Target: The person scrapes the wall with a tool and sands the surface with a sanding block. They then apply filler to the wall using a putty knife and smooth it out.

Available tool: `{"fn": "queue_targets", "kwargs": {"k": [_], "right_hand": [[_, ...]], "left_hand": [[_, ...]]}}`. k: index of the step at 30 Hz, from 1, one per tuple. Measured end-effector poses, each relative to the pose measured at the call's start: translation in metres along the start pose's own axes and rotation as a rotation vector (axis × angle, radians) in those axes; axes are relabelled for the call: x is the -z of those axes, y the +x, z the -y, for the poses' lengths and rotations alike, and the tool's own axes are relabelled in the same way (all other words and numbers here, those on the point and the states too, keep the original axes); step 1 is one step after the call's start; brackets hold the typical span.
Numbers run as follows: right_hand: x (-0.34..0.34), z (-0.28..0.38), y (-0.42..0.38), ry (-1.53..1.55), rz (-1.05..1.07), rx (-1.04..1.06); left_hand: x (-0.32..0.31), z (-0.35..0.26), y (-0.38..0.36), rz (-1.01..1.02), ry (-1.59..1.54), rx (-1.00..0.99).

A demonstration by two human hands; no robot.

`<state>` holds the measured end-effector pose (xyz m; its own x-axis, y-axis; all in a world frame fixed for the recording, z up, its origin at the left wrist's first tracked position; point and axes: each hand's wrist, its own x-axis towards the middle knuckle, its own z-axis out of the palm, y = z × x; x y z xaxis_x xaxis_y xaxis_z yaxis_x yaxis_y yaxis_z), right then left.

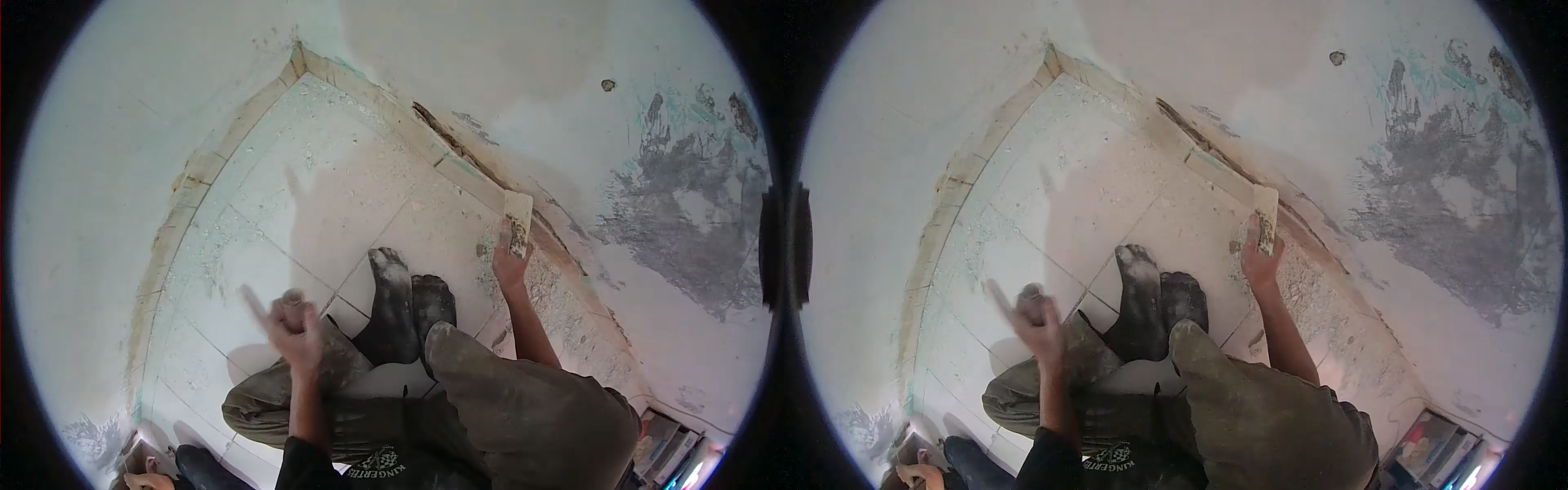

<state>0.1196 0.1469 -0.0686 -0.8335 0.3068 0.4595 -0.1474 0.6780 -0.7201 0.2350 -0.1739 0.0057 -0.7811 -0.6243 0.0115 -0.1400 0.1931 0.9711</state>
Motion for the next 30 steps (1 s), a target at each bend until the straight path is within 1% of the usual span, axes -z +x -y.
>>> {"fn": "queue_targets", "kwargs": {"k": [1, 2, 3, 4, 5, 6, 7, 8, 9, 10, 11, 12, 13, 14, 15, 17, 18, 21, 23, 25, 26, 27, 29, 30], "right_hand": [[0.003, -0.002, -0.001, -0.004, -0.001, -0.003], [0.010, -0.005, -0.004, -0.038, 0.111, -0.105], [0.014, -0.008, -0.005, -0.068, 0.224, -0.203], [0.015, -0.013, -0.007, -0.066, 0.224, -0.199], [0.013, -0.021, -0.009, -0.326, 0.197, 0.049], [0.012, -0.019, -0.009, -0.584, 0.165, 0.296], [0.011, -0.017, -0.010, -0.582, 0.160, 0.299], [0.008, -0.001, -0.007, -0.232, 0.142, 0.012], [0.007, 0.007, -0.004, 0.122, 0.118, -0.270], [0.008, 0.007, -0.004, 0.124, 0.109, -0.268], [0.011, 0.006, -0.004, 0.112, 0.143, -0.334], [0.012, 0.007, -0.003, 0.102, 0.177, -0.394], [0.012, 0.009, -0.002, 0.107, 0.169, -0.385], [0.011, 0.012, 0.000, 0.109, 0.132, -0.298], [0.011, 0.013, 0.001, 0.109, 0.096, -0.215], [0.009, 0.012, 0.001, 0.111, 0.070, -0.203], [0.009, 0.010, 0.000, 0.107, 0.050, -0.195], [0.008, 0.013, 0.003, 0.135, 0.014, -0.183], [0.010, 0.008, -0.001, 0.117, 0.026, -0.206], [0.009, 0.008, 0.000, 0.114, 0.043, -0.219], [0.008, 0.014, 0.000, 0.167, 0.030, -0.312], [0.008, 0.018, 0.000, 0.220, 0.018, -0.407], [0.010, 0.015, 0.000, 0.220, 0.042, -0.394], [0.011, 0.013, 0.000, 0.218, 0.062, -0.380]], "left_hand": [[0.006, -0.005, 0.004, -0.133, 0.002, -0.129], [0.016, -0.009, 0.010, -0.238, 0.088, -0.305], [0.024, -0.013, 0.015, -0.292, 0.025, -0.383], [0.031, -0.005, 0.023, -0.370, 0.106, -0.463], [0.037, 0.000, 0.032, -0.374, 0.105, -0.466], [0.038, -0.002, 0.043, -0.484, 0.113, -0.280], [0.041, -0.001, 0.052, -0.590, 0.116, -0.093], [0.050, 0.007, 0.056, -0.654, 0.120, -0.129], [0.065, 0.007, 0.054, -0.670, 0.248, -0.227], [0.069, -0.011, 0.051, -0.748, 0.282, -0.260], [0.073, -0.027, 0.048, -0.825, 0.317, -0.294], [0.091, -0.024, 0.044, -0.786, 0.312, -0.531], [0.102, -0.028, 0.043, -0.747, 0.307, -0.766], [0.105, -0.029, 0.042, -0.736, 0.187, -0.796], [0.100, -0.024, 0.044, -0.743, 0.181, -0.802], [0.081, -0.018, 0.051, -0.702, 0.187, -0.252], [0.071, -0.023, 0.052, -0.654, 0.167, -0.053], [0.063, -0.022, 0.048, -0.660, 0.096, -0.275], [0.080, -0.033, 0.038, -0.610, 0.059, -0.456], [0.094, -0.051, 0.037, -0.560, 0.089, -0.777], [0.096, -0.052, 0.038, -0.643, 0.087, -0.816], [0.098, -0.046, 0.041, -0.645, 0.092, -0.816], [0.095, -0.027, 0.049, -0.702, 0.060, -0.580], [0.080, -0.032, 0.052, -0.695, 0.078, -0.427]]}}
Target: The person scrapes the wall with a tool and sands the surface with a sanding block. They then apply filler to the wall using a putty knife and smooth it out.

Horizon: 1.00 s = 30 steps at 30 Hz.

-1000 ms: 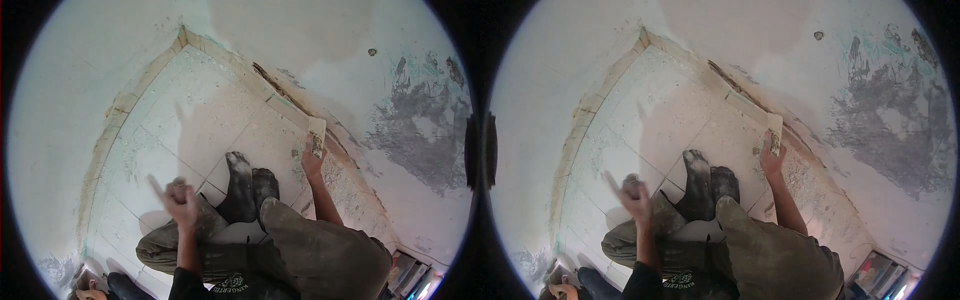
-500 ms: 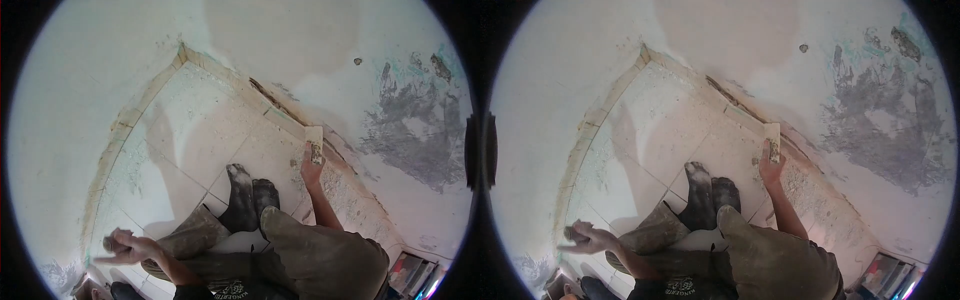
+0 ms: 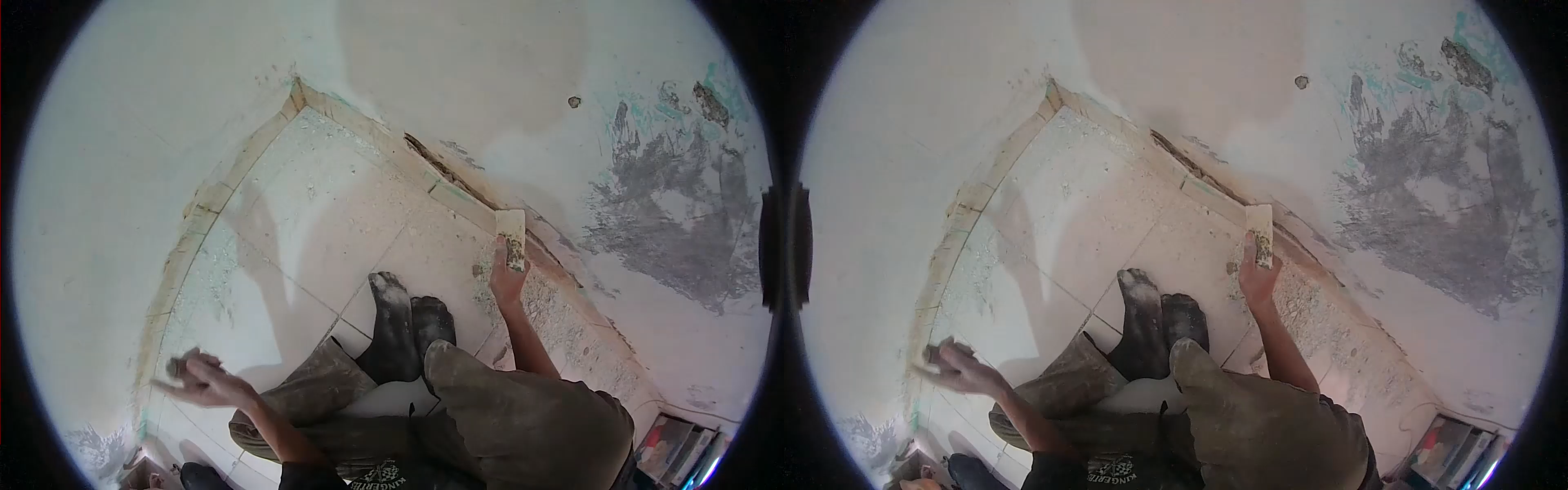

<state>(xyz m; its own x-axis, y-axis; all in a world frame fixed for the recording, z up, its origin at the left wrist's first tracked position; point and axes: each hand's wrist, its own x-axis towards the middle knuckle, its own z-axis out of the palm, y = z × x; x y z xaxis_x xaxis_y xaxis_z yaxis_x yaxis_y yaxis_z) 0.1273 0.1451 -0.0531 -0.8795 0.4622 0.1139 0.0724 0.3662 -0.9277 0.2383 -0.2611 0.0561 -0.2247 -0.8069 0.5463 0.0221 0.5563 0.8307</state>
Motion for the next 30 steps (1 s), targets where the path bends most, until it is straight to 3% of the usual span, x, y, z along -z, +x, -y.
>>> {"fn": "queue_targets", "kwargs": {"k": [3, 7, 9, 10, 11, 13, 16, 17, 19, 20, 22, 23, 24, 25, 27, 28, 30], "right_hand": [[-0.001, 0.007, 0.003, -0.013, -0.013, 0.157], [0.001, -0.001, 0.002, -0.038, 0.009, 0.143], [0.000, 0.001, 0.002, -0.021, 0.008, 0.127], [0.000, -0.001, 0.002, -0.023, 0.005, 0.122], [0.002, -0.004, 0.002, -0.032, 0.011, 0.068], [0.004, -0.006, 0.001, -0.039, 0.017, 0.015], [0.005, -0.009, 0.007, -0.016, -0.002, 0.056], [0.007, -0.021, 0.008, -0.099, 0.005, 0.172], [0.012, -0.028, 0.009, -0.186, 0.007, 0.288], [0.014, -0.016, 0.010, -0.126, 0.024, 0.223], [0.021, -0.005, 0.012, -0.068, 0.041, 0.163], [0.030, -0.005, 0.013, -0.092, 0.034, 0.187], [0.036, -0.005, 0.013, -0.114, 0.027, 0.210], [0.042, -0.001, 0.009, -0.115, 0.029, 0.209], [0.053, 0.005, 0.003, -0.234, 0.008, 0.420], [0.055, 0.002, 0.009, -0.236, 0.010, 0.419], [0.042, -0.018, 0.035, -0.652, 0.069, 0.849]], "left_hand": [[0.001, 0.002, 0.003, 0.001, 0.037, -0.025], [0.038, -0.026, 0.031, -0.079, -0.019, -0.526], [0.051, -0.027, 0.033, -0.164, -0.057, -0.527], [0.064, -0.004, 0.031, -0.134, -0.080, -0.432], [0.047, -0.007, 0.028, -0.130, -0.079, -0.430], [0.009, -0.009, 0.023, -0.062, 0.134, -0.095], [0.000, -0.005, 0.013, -0.044, -0.009, -0.167], [0.000, 0.002, 0.007, -0.033, -0.019, -0.164], [0.002, 0.018, -0.006, 0.185, -0.044, -0.029], [-0.006, 0.017, -0.018, 0.292, -0.052, 0.049], [-0.019, 0.009, -0.035, 0.629, 0.215, 0.293], [-0.023, 0.012, -0.047, 0.780, 0.306, 0.114], [-0.025, 0.011, -0.057, 0.950, 0.245, 0.205], [-0.026, 0.005, -0.060, 1.124, 0.383, 0.139], [-0.027, 0.025, -0.077, 1.139, 0.282, -0.094], [-0.028, 0.029, -0.081, 1.141, 0.283, -0.091], [-0.034, 0.035, -0.084, 1.203, 0.368, -0.037]]}}
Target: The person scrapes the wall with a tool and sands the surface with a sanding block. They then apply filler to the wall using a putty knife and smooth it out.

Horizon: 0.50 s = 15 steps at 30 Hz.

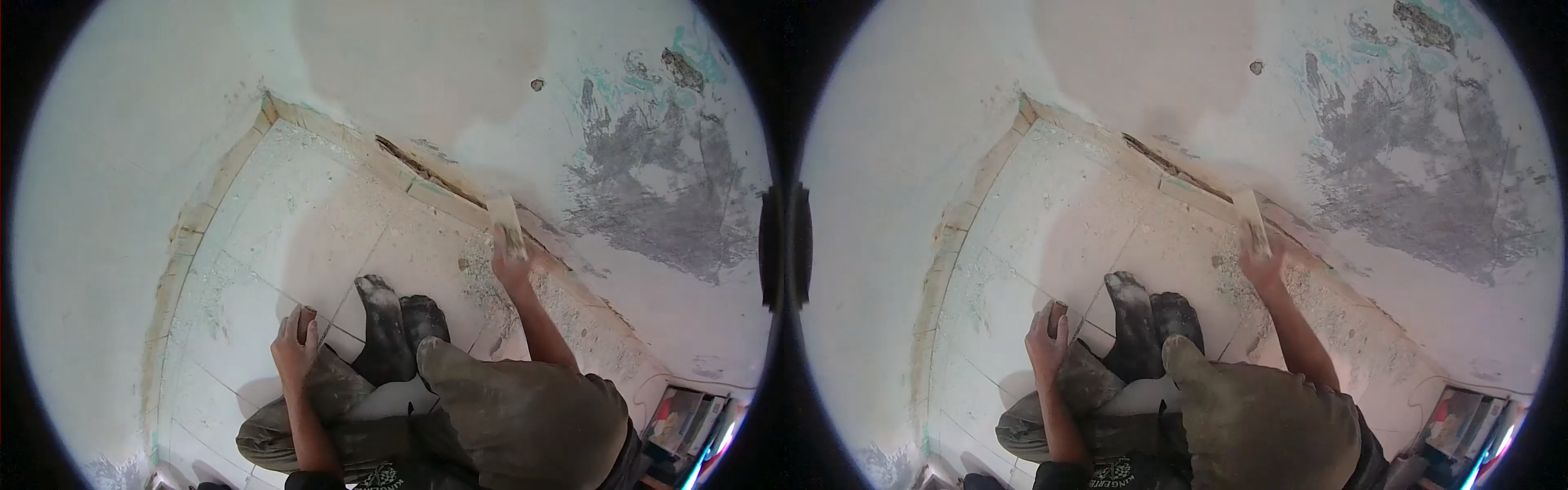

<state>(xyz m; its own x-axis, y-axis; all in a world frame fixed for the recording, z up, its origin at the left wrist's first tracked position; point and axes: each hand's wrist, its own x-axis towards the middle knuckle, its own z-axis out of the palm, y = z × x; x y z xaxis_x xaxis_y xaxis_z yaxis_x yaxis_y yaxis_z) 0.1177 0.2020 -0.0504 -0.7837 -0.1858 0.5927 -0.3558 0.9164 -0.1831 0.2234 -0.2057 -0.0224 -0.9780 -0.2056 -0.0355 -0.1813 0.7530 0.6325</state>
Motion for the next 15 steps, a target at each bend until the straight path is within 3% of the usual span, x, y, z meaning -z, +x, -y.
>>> {"fn": "queue_targets", "kwargs": {"k": [2, 3, 5, 6, 8, 10, 14, 15], "right_hand": [[-0.105, -0.047, -0.030, 0.616, -0.046, -0.654], [-0.093, -0.030, -0.016, 0.613, -0.040, -0.651], [-0.050, 0.023, 0.030, 0.359, 0.007, -0.278], [-0.061, 0.007, -0.003, 0.096, -0.057, -0.205], [-0.027, 0.017, -0.017, -0.150, -0.050, -0.097], [0.001, 0.018, -0.034, 0.198, -0.117, -0.110], [-0.020, 0.012, -0.033, 0.177, -0.118, 0.042], [-0.039, 0.010, -0.022, 0.459, -0.093, -0.288]], "left_hand": [[-0.006, 0.005, 0.003, -0.028, -0.033, -0.013], [-0.009, 0.006, 0.003, -0.062, -0.069, -0.019], [-0.012, 0.008, 0.005, -0.061, -0.055, -0.025], [-0.012, 0.008, 0.004, -0.054, -0.036, -0.032], [-0.015, 0.009, 0.004, -0.070, -0.049, -0.040], [-0.015, 0.007, 0.004, -0.077, -0.052, -0.052], [-0.017, 0.009, 0.006, -0.079, -0.100, -0.018], [-0.019, 0.012, 0.005, -0.105, -0.119, -0.025]]}}
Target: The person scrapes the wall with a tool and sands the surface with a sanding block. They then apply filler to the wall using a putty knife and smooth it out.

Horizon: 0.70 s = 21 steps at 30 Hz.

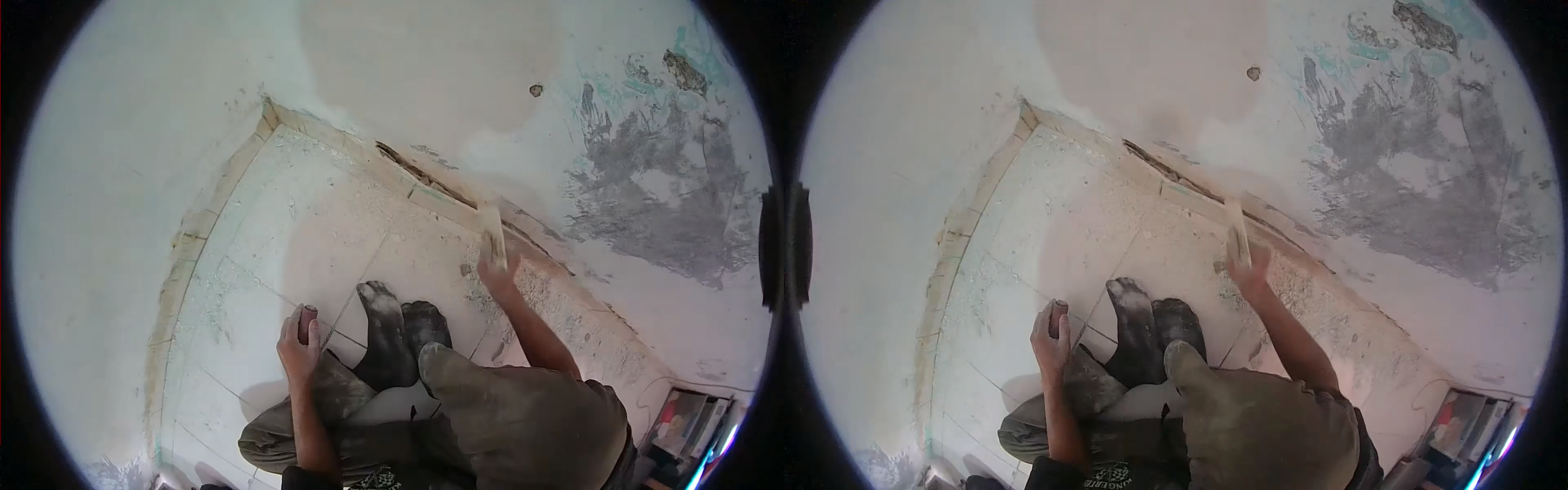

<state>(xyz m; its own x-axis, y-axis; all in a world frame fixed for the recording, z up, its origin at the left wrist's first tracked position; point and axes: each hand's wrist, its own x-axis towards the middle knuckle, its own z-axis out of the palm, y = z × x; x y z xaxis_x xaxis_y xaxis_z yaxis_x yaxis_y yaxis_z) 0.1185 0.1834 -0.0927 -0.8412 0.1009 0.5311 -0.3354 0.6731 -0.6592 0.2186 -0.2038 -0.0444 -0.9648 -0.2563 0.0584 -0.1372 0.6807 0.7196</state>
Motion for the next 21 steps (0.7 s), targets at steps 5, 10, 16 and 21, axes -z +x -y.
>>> {"fn": "queue_targets", "kwargs": {"k": [5, 10, 16, 21], "right_hand": [[-0.018, 0.020, 0.020, -0.263, 0.049, 0.018], [0.021, 0.033, -0.025, -0.398, 0.030, 0.215], [-0.041, 0.016, 0.015, -0.192, 0.017, -0.089], [-0.017, 0.032, 0.003, -0.011, -0.125, -0.168]], "left_hand": [[0.001, 0.004, -0.001, -0.017, -0.029, 0.036], [0.001, -0.004, 0.001, -0.041, -0.087, 0.054], [0.000, -0.005, -0.001, -0.013, -0.076, 0.125], [-0.005, 0.009, -0.003, -0.037, -0.094, 0.077]]}}
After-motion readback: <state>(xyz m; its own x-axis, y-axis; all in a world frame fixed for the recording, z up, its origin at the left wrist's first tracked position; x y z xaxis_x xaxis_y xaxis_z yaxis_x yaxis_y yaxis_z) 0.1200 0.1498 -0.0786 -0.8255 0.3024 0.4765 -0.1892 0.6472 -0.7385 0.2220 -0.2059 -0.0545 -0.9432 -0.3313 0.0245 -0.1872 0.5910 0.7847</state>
